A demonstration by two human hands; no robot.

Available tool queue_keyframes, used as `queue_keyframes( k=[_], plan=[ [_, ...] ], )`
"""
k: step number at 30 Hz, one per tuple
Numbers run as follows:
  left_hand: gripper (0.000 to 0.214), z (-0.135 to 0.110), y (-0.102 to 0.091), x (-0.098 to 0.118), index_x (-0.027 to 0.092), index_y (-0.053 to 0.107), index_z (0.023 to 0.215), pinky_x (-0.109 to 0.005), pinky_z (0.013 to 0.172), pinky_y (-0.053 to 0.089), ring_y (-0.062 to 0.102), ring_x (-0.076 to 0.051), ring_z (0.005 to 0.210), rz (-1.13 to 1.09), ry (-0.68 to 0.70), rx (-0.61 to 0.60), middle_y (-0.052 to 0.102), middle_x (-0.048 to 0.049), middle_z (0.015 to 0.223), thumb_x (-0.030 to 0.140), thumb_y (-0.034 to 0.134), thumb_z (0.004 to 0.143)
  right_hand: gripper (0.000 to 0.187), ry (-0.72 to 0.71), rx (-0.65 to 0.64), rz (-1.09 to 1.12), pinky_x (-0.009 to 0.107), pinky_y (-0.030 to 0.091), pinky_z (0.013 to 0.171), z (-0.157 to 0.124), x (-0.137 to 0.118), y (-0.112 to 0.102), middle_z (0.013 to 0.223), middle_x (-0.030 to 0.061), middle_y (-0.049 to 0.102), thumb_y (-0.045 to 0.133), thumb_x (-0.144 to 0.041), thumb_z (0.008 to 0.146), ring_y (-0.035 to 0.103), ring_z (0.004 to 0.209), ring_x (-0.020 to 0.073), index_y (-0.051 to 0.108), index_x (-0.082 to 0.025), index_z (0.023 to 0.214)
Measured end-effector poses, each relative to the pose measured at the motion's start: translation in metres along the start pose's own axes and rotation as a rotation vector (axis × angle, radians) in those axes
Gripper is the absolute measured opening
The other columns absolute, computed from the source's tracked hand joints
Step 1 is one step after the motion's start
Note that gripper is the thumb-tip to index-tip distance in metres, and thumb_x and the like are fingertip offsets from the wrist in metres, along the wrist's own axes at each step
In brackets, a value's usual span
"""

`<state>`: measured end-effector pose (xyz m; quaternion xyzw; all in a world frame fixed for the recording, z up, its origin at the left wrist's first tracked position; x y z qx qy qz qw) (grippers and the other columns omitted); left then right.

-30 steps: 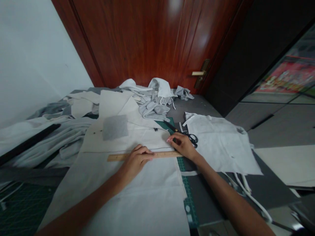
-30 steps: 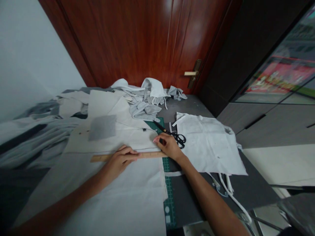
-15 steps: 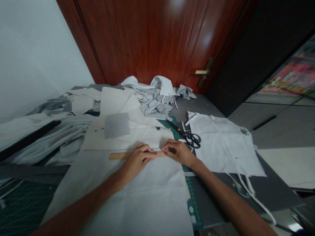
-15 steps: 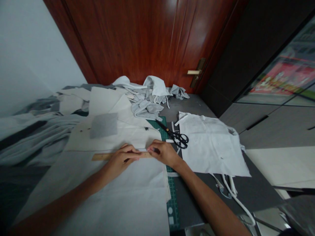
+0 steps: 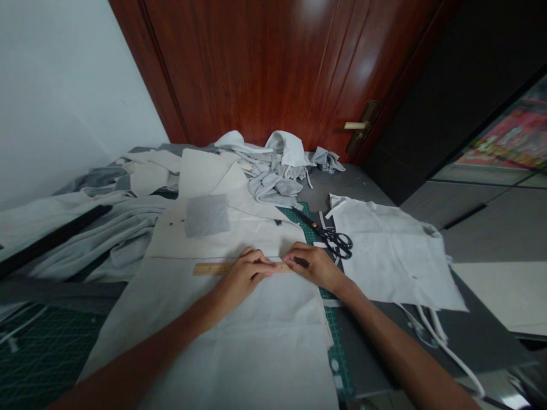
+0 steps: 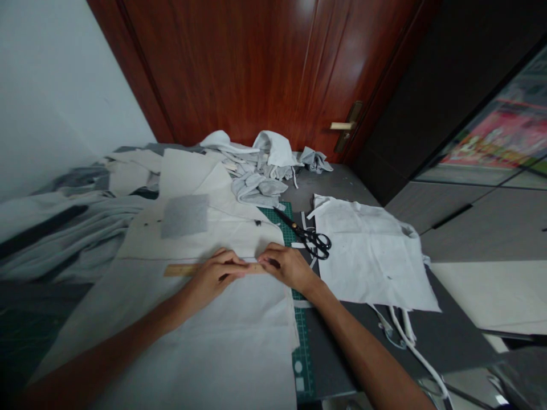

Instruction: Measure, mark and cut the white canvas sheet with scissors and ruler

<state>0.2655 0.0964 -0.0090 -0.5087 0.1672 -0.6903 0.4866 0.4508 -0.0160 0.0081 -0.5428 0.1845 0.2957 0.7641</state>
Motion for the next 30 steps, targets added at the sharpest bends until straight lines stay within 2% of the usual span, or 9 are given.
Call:
queue_keyframes(
  k=[9,18,30],
  plan=[
    [0.024,0.001,-0.0028,0.0041,0.023,0.079,0.109,-0.031,0.084,0.05,0.06,-0.018,0.095,-0.009,-0.017,-0.007,0.07,-0.0046,0.095,0.01,0.063,0.096,0.015,0.004,-0.008,0.008,0.027,0.051,0.072,-0.0004,0.0018,-0.0002,0.097,0.0059,0.072,0.06,-0.028,0.1,0.068,0.08,0.0172,0.073,-0.021,0.1],
    [0.022,0.0014,-0.0028,0.0032,0.021,0.08,0.105,-0.03,0.083,0.05,0.06,-0.018,0.094,-0.006,-0.014,0.0,0.07,-0.0041,0.093,0.008,0.067,0.093,0.013,0.0,-0.006,0.008,0.027,0.05,0.074,-0.0014,0.0013,-0.0009,0.099,0.0055,0.072,0.061,-0.027,0.1,0.068,0.083,0.0168,0.073,-0.021,0.1],
    [0.022,0.0017,-0.0019,0.0031,0.023,0.08,0.099,-0.029,0.081,0.05,0.06,-0.017,0.093,-0.018,0.009,0.03,0.07,-0.0026,0.091,0.005,0.068,0.092,0.008,0.044,-0.031,-0.055,0.024,0.044,0.068,0.0001,-0.0001,-0.0061,0.091,0.0016,0.071,0.065,-0.022,0.096,0.065,0.074,0.0135,0.073,-0.021,0.093]
  ],
)
Point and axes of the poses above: each hand's wrist, its own z-axis towards the middle knuckle, its own y-axis out of the palm, x = y × z, the point moved 3 cm from there along z, towards the middle knuckle
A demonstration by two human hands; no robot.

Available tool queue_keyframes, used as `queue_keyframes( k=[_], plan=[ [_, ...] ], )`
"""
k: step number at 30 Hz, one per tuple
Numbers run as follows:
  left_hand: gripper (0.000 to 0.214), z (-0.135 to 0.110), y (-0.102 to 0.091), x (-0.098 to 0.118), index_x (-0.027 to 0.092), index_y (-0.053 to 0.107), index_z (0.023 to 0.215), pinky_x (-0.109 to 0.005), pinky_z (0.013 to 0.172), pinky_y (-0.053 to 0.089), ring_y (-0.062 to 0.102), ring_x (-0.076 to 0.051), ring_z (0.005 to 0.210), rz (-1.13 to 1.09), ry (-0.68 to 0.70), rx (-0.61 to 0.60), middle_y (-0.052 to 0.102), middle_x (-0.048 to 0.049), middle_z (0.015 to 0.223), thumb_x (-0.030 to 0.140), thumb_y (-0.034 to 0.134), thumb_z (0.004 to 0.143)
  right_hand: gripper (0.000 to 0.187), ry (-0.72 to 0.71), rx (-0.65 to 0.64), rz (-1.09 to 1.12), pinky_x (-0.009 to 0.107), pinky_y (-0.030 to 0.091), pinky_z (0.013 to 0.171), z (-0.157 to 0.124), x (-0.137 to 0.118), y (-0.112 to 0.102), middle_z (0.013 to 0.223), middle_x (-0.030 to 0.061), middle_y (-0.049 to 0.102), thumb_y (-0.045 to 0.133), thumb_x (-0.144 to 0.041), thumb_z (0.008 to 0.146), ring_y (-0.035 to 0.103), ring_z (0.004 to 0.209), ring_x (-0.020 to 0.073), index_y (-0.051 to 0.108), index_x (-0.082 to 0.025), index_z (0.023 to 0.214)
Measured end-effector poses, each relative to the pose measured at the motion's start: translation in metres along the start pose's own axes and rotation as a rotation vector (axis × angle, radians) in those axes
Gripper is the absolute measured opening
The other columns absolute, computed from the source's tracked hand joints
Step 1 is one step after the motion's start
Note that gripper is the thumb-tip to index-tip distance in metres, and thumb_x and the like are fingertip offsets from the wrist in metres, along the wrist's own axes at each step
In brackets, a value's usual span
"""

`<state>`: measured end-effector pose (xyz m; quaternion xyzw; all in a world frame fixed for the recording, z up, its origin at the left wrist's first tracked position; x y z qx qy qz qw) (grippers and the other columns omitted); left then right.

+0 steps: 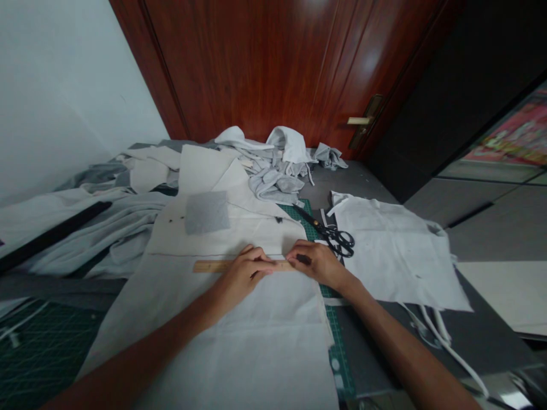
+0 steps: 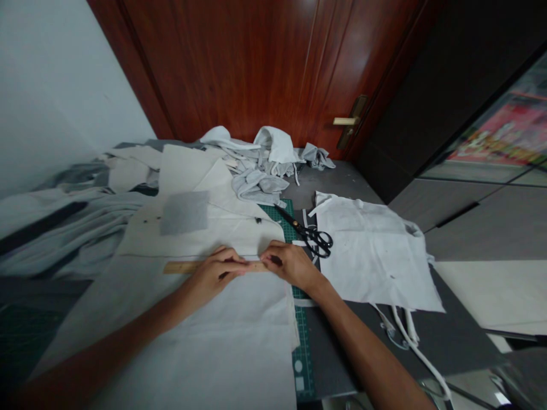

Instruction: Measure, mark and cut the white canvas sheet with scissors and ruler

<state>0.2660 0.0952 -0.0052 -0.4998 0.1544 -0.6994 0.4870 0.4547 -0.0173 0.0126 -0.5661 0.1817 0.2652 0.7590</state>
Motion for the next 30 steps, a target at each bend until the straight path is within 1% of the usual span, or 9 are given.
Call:
queue_keyframes(
  k=[3,10,17,20,23,30],
  plan=[
    [0.022,0.0,0.0,0.002,0.021,0.08,0.098,-0.028,0.08,0.05,0.059,-0.017,0.092,0.005,-0.005,0.005,0.069,-0.0024,0.089,0.004,0.069,0.09,0.009,0.013,-0.013,-0.004,0.024,0.043,0.065,0.0,0.0,-0.002,0.09,0.0017,0.071,0.065,-0.022,0.096,0.063,0.071,0.013,0.073,-0.02,0.093],
    [0.022,-0.001,0.001,0.001,0.021,0.08,0.096,-0.028,0.079,0.049,0.059,-0.017,0.091,0.008,0.007,0.022,0.069,-0.0024,0.089,0.003,0.07,0.09,0.011,0.037,-0.04,-0.023,0.024,0.044,0.066,0.0,-0.002,-0.009,0.087,0.0026,0.071,0.064,-0.021,0.096,0.064,0.071,0.0134,0.074,-0.019,0.09],
    [0.019,-0.001,0.002,0.001,0.021,0.079,0.093,-0.028,0.079,0.049,0.06,-0.017,0.091,0.0,0.003,0.031,0.07,-0.0021,0.091,0.005,0.07,0.091,0.01,0.058,-0.061,-0.02,0.023,0.043,0.065,-0.003,0.002,-0.015,0.089,0.0016,0.071,0.066,-0.02,0.095,0.064,0.07,0.0123,0.074,-0.02,0.09],
    [0.019,-0.001,0.002,-0.001,0.022,0.08,0.094,-0.028,0.078,0.049,0.06,-0.017,0.09,0.004,-0.001,0.027,0.069,-0.0021,0.088,0.007,0.07,0.091,0.008,0.051,-0.069,-0.026,0.022,0.044,0.067,-0.005,0.004,-0.017,0.089,0.0014,0.072,0.067,-0.017,0.093,0.066,0.074,0.0127,0.074,-0.02,0.09],
    [0.021,0.0,0.003,-0.001,0.024,0.08,0.101,-0.029,0.077,0.049,0.059,-0.018,0.089,0.016,-0.009,0.01,0.069,-0.0025,0.087,0.009,0.07,0.092,0.008,0.045,-0.071,-0.031,0.023,0.044,0.068,-0.005,0.006,-0.019,0.089,0.0013,0.072,0.068,-0.015,0.092,0.067,0.076,0.0131,0.074,-0.02,0.09],
    [0.019,0.0,0.002,0.0,0.023,0.081,0.103,-0.03,0.08,0.051,0.06,-0.019,0.092,0.014,-0.012,-0.006,0.071,-0.0045,0.093,0.012,0.067,0.094,0.008,0.082,-0.087,-0.04,0.023,0.046,0.067,-0.008,0.011,-0.026,0.091,0.0015,0.075,0.068,-0.016,0.09,0.069,0.076,0.0138,0.074,-0.021,0.088]
  ],
)
Point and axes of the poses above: each hand's wrist, its own z-axis towards the middle knuckle, its own y-axis out of the palm, x = y × z, the point moved 3 cm from there along z, towards the middle knuckle
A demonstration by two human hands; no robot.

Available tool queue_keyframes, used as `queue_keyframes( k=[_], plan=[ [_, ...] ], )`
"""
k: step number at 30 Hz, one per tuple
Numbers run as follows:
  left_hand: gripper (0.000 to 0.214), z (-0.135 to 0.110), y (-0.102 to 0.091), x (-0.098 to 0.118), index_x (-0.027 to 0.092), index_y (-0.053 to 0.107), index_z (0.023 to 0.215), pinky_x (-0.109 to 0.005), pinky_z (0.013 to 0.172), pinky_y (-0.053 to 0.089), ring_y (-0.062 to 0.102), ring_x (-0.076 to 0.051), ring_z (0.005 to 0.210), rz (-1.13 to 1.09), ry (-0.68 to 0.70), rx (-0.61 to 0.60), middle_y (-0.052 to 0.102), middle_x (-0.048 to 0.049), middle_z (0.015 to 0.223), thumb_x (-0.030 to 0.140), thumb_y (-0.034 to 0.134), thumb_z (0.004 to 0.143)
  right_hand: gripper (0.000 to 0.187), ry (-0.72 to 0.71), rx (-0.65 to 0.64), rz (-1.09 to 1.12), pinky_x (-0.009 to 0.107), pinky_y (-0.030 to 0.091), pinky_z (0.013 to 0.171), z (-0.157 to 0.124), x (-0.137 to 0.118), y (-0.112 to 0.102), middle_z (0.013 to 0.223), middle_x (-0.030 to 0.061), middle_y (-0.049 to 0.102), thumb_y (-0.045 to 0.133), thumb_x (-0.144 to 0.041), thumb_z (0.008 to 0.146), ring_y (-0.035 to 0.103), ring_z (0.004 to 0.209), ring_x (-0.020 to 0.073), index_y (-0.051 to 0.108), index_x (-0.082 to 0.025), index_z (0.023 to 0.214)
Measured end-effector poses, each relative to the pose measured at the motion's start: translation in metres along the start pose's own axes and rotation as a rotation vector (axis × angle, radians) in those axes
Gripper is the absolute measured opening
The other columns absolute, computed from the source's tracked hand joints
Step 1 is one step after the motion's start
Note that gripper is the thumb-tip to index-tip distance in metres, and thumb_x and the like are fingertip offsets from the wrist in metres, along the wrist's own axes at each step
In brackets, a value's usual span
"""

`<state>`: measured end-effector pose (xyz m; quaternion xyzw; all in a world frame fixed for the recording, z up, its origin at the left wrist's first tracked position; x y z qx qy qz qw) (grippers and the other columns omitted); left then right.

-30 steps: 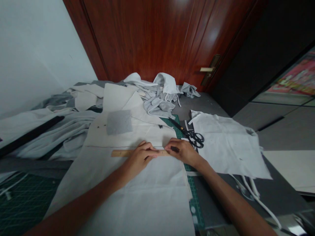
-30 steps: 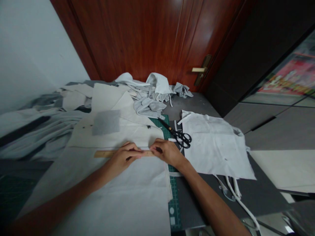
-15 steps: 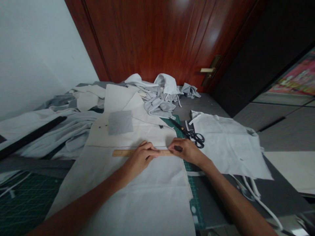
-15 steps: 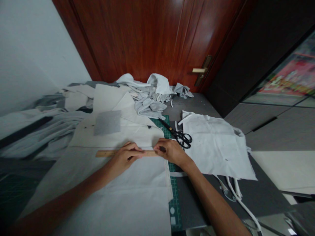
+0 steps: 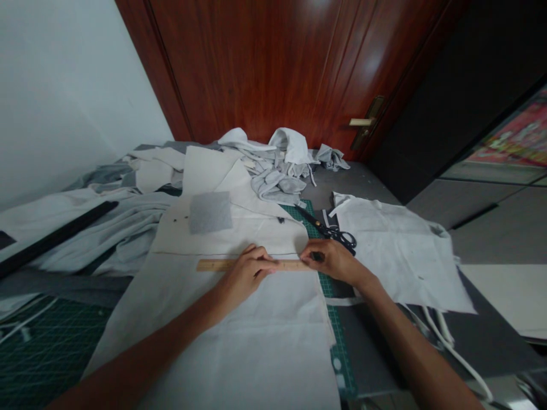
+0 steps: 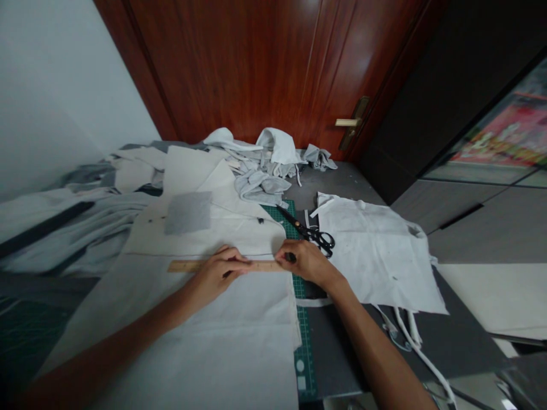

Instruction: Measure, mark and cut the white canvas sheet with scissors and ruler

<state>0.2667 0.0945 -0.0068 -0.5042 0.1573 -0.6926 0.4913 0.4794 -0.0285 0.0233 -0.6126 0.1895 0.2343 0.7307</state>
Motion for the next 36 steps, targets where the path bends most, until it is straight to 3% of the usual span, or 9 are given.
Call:
queue_keyframes(
  k=[15,25,31,36],
  plan=[
    [0.02,0.001,0.0,0.001,0.023,0.08,0.104,-0.03,0.078,0.05,0.06,-0.018,0.089,0.0,0.023,0.014,0.071,-0.0038,0.09,0.012,0.066,0.095,0.011,0.028,-0.018,-0.012,0.025,0.048,0.068,-0.008,0.005,-0.018,0.09,0.0036,0.077,0.066,-0.021,0.091,0.07,0.078,0.0161,0.076,-0.02,0.087],
    [0.019,0.0,-0.001,0.001,0.021,0.08,0.1,-0.03,0.079,0.05,0.06,-0.018,0.092,-0.023,0.017,0.024,0.072,-0.0043,0.093,0.008,0.068,0.093,0.01,0.055,-0.027,0.002,0.024,0.045,0.065,-0.009,0.008,-0.016,0.087,0.0019,0.074,0.064,-0.02,0.091,0.064,0.072,0.0138,0.073,-0.02,0.086],
    [0.021,0.0,0.0,0.0,0.024,0.08,0.102,-0.03,0.078,0.05,0.06,-0.018,0.091,-0.033,0.0,0.027,0.07,-0.0031,0.09,0.01,0.067,0.094,0.008,0.093,0.108,-0.128,0.026,0.042,0.066,-0.009,0.018,-0.021,0.087,0.0026,0.07,0.059,-0.018,0.087,0.061,0.07,0.0148,0.067,-0.02,0.089],
    [0.021,0.0,-0.001,0.001,0.024,0.08,0.102,-0.029,0.079,0.05,0.06,-0.018,0.09,-0.023,0.007,0.031,0.07,-0.0029,0.09,0.01,0.068,0.094,0.005,0.238,0.216,-0.295,0.028,0.04,0.067,-0.011,0.03,-0.023,0.082,0.003,0.068,0.057,-0.019,0.083,0.063,0.072,0.0187,0.061,-0.022,0.085]
  ],
)
Point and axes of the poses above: each hand's wrist, its own z-axis towards the middle knuckle, its own y-axis out of the palm, x = y × z, the point moved 3 cm from there along z, towards the middle knuckle
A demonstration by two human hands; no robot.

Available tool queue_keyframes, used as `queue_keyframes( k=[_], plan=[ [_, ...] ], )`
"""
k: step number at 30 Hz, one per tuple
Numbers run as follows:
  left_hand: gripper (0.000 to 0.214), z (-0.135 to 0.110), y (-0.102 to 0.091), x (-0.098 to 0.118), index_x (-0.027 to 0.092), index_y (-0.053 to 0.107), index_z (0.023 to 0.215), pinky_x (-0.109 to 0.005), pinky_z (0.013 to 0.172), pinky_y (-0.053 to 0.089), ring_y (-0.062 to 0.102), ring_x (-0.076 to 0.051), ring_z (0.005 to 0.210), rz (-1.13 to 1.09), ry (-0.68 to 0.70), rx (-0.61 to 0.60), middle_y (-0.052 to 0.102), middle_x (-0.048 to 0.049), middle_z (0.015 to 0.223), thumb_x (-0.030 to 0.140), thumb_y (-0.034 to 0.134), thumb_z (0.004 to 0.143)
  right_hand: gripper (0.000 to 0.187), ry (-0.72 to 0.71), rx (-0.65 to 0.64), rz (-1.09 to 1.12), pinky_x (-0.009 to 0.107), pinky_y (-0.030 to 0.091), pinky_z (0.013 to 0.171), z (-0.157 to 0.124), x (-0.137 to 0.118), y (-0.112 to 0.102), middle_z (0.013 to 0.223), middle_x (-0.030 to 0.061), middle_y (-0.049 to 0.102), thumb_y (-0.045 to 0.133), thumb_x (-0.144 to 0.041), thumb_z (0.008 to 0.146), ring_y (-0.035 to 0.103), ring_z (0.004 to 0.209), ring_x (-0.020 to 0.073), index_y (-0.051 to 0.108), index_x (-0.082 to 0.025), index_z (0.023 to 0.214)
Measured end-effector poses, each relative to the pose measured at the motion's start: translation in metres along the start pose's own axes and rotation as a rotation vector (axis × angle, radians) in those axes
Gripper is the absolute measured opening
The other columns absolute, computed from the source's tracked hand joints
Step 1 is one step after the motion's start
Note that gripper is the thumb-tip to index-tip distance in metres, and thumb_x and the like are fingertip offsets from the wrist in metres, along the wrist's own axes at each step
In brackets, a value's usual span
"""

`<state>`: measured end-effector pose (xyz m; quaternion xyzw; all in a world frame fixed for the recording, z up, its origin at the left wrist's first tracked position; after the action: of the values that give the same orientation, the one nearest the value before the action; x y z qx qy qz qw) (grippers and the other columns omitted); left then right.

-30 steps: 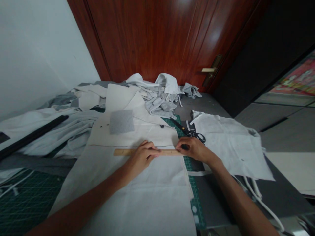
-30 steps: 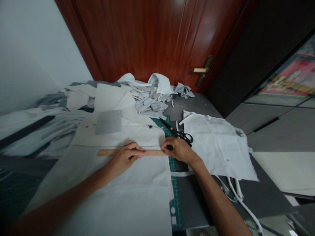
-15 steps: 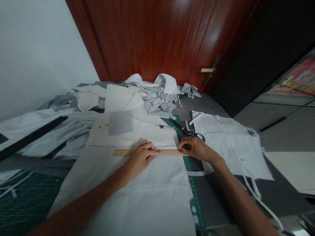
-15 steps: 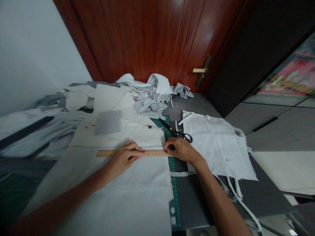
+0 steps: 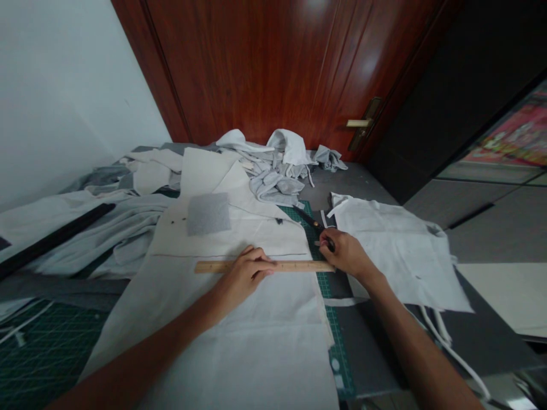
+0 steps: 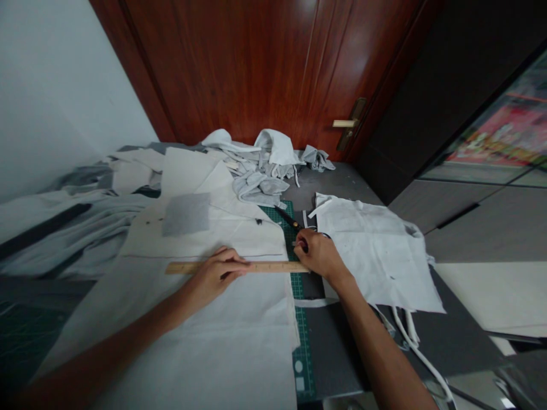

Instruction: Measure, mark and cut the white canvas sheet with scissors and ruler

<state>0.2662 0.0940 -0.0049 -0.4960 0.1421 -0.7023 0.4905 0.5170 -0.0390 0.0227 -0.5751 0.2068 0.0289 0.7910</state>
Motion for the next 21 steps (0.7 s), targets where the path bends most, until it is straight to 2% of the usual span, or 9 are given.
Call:
queue_keyframes(
  k=[4,7,11,16,21],
  plan=[
    [0.019,0.0,0.0,0.0,0.024,0.08,0.101,-0.03,0.08,0.05,0.059,-0.018,0.091,0.015,0.0,-0.01,0.07,-0.0031,0.091,0.011,0.067,0.095,0.006,0.083,0.033,-0.098,0.028,0.035,0.06,0.0,0.008,0.001,0.077,0.0025,0.068,0.057,-0.019,0.084,0.06,0.066,0.0182,0.062,-0.023,0.083],
    [0.018,-0.001,0.0,-0.001,0.023,0.079,0.103,-0.03,0.081,0.05,0.059,-0.018,0.092,0.021,0.014,-0.007,0.069,-0.0033,0.091,0.013,0.065,0.097,0.011,0.089,0.039,-0.089,0.028,0.037,0.061,0.0,0.012,0.003,0.079,0.002,0.069,0.057,-0.017,0.085,0.063,0.067,0.018,0.063,-0.023,0.091],
    [0.017,-0.002,0.0,0.0,0.022,0.077,0.106,-0.031,0.084,0.05,0.058,-0.019,0.095,0.041,0.028,-0.017,0.069,-0.0037,0.094,0.017,0.063,0.098,0.017,0.065,0.037,-0.061,0.028,0.04,0.064,0.0,0.016,0.006,0.082,0.0024,0.069,0.056,-0.017,0.086,0.064,0.07,0.0182,0.064,-0.022,0.1],
    [0.016,-0.003,0.0,0.0,0.022,0.075,0.104,-0.033,0.087,0.049,0.057,-0.02,0.099,0.083,0.004,-0.058,0.068,-0.0037,0.098,0.019,0.061,0.1,0.02,0.01,0.071,0.001,0.028,0.042,0.064,0.001,0.014,0.007,0.087,0.0039,0.07,0.055,-0.015,0.085,0.061,0.068,0.0172,0.064,-0.02,0.102],
    [0.016,-0.001,-0.001,0.002,0.022,0.074,0.105,-0.034,0.088,0.049,0.057,-0.02,0.099,0.11,0.007,-0.074,0.067,-0.0039,0.098,0.02,0.059,0.101,0.017,-0.059,0.155,0.117,0.031,0.048,0.071,0.005,0.01,0.005,0.103,0.0083,0.071,0.05,-0.019,0.094,0.065,0.078,0.0198,0.063,-0.021,0.105]
  ],
)
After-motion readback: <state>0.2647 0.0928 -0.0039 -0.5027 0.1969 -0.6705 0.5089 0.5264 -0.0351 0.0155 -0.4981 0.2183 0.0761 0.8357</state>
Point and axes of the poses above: each hand's wrist, its own z-axis towards the middle knuckle, its own y-axis out of the palm, x = y × z, the point moved 3 cm from there along z, towards the middle knuckle
